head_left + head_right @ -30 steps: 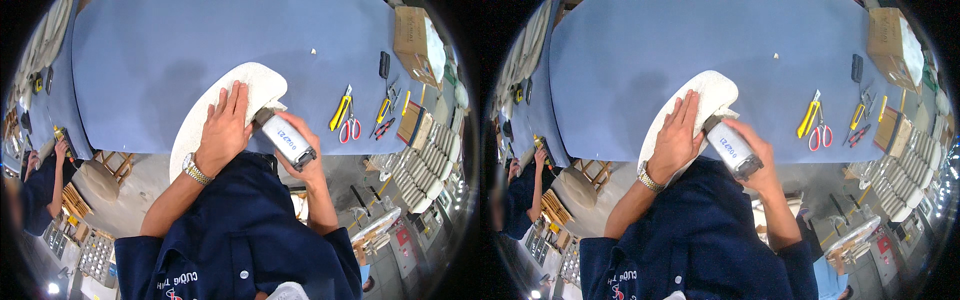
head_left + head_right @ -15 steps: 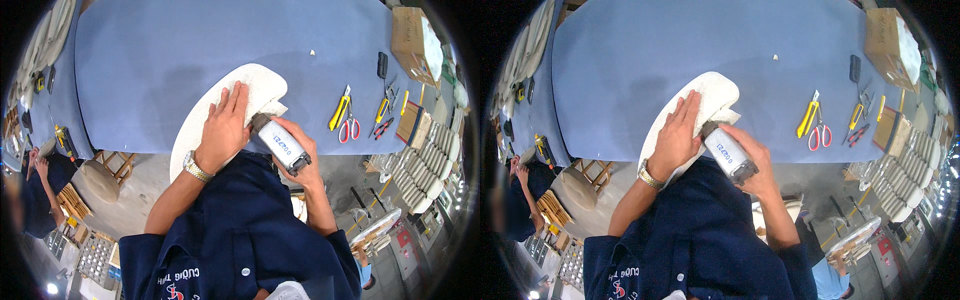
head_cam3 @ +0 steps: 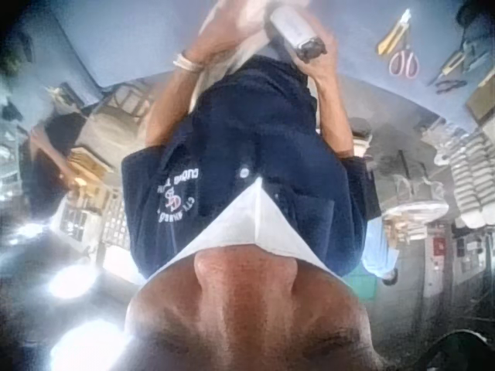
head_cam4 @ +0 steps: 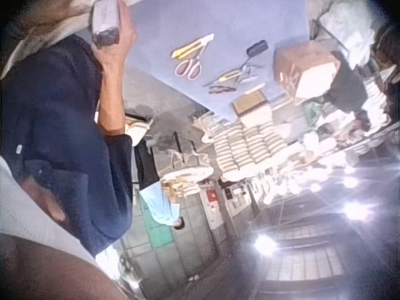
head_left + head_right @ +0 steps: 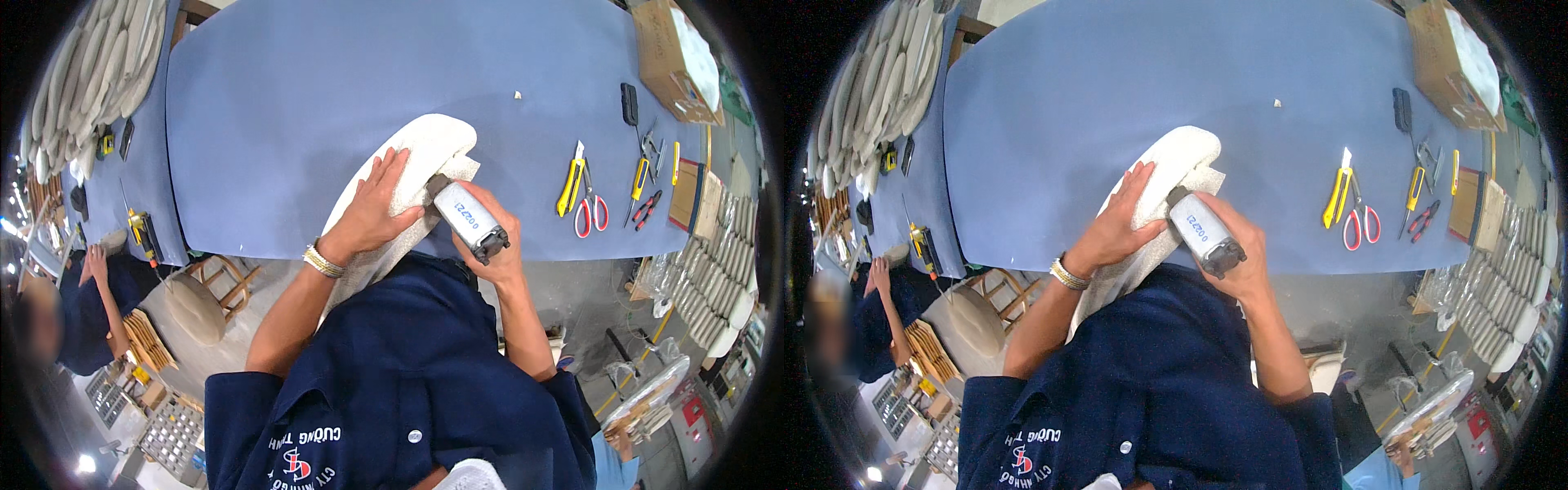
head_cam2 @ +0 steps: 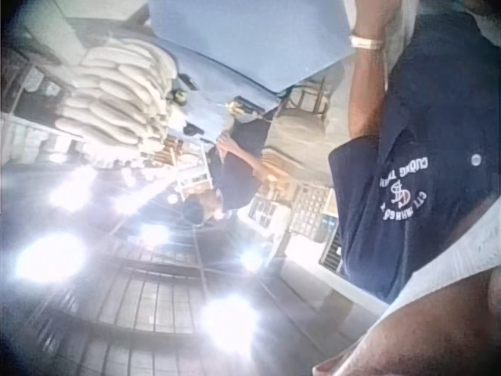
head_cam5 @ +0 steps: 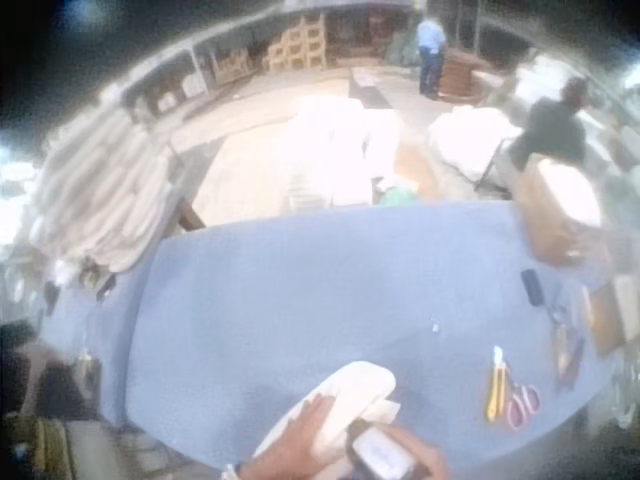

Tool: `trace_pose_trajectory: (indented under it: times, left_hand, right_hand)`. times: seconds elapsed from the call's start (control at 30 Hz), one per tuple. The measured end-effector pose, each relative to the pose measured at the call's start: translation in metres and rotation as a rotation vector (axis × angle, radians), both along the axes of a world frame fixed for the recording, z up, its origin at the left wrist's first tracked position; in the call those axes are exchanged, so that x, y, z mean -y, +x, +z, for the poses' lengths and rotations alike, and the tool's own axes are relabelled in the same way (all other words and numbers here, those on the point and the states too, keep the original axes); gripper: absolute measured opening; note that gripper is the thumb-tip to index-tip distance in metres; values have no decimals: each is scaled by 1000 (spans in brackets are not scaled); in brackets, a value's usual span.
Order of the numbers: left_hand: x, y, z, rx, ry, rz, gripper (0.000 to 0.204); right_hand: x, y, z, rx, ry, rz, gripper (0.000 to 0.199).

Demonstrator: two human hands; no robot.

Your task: The person folds a white cushion cover around a foam insert, staples the seam with a pneumatic stapler, trims excess fabric with a utility knife, and smooths the finished cushion. The person repeats this process on a second cushion.

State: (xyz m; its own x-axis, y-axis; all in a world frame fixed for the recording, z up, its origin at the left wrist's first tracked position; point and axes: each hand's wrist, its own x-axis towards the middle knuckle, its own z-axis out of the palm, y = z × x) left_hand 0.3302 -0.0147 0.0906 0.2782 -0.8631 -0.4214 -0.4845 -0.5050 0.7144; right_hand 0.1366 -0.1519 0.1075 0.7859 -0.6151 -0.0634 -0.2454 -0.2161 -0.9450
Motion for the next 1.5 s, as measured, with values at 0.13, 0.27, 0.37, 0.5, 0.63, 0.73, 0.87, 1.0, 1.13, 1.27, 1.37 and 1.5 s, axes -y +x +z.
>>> trace_pose_trajectory:
  times: [0.13,0.27,0.37,0.5,0.63,0.73,0.87,1.0,1.13,1.27,1.37,1.5]
  left_hand:
    - [4,-21,11,278,59,16,89]
    - [-1,-21,7,308,39,20,90]
    - [0,-21,9,288,54,18,90]
    - [4,-24,15,259,54,28,90]
    - [9,-26,12,309,42,45,92]
    - [9,-24,14,303,48,37,92]
    - [3,-23,13,276,19,44,93]
    - [1,-25,11,218,28,54,95]
    - [9,-27,12,233,53,65,95]
    - [7,-23,13,219,51,58,95]
    - [3,-21,10,214,38,43,95]
    - [0,-21,9,208,16,44,94]
  right_hand:
    - [-8,-3,1,9,27,-77,59]
    - [-7,-8,5,33,6,-42,57]
    - [-5,-8,6,49,45,5,58]
    - [0,-9,5,3,136,49,61]
    - [2,0,15,-80,139,69,61]
    - [4,0,16,-90,138,86,60]
    - [-6,-7,11,-43,58,66,59]
    - [-9,-12,13,-45,53,98,56]
    - [-12,-2,16,-105,220,29,55]
    - [-17,-1,17,-83,154,21,54]
    - [-18,-5,14,-42,41,46,53]
    - [-21,-10,15,-39,35,85,54]
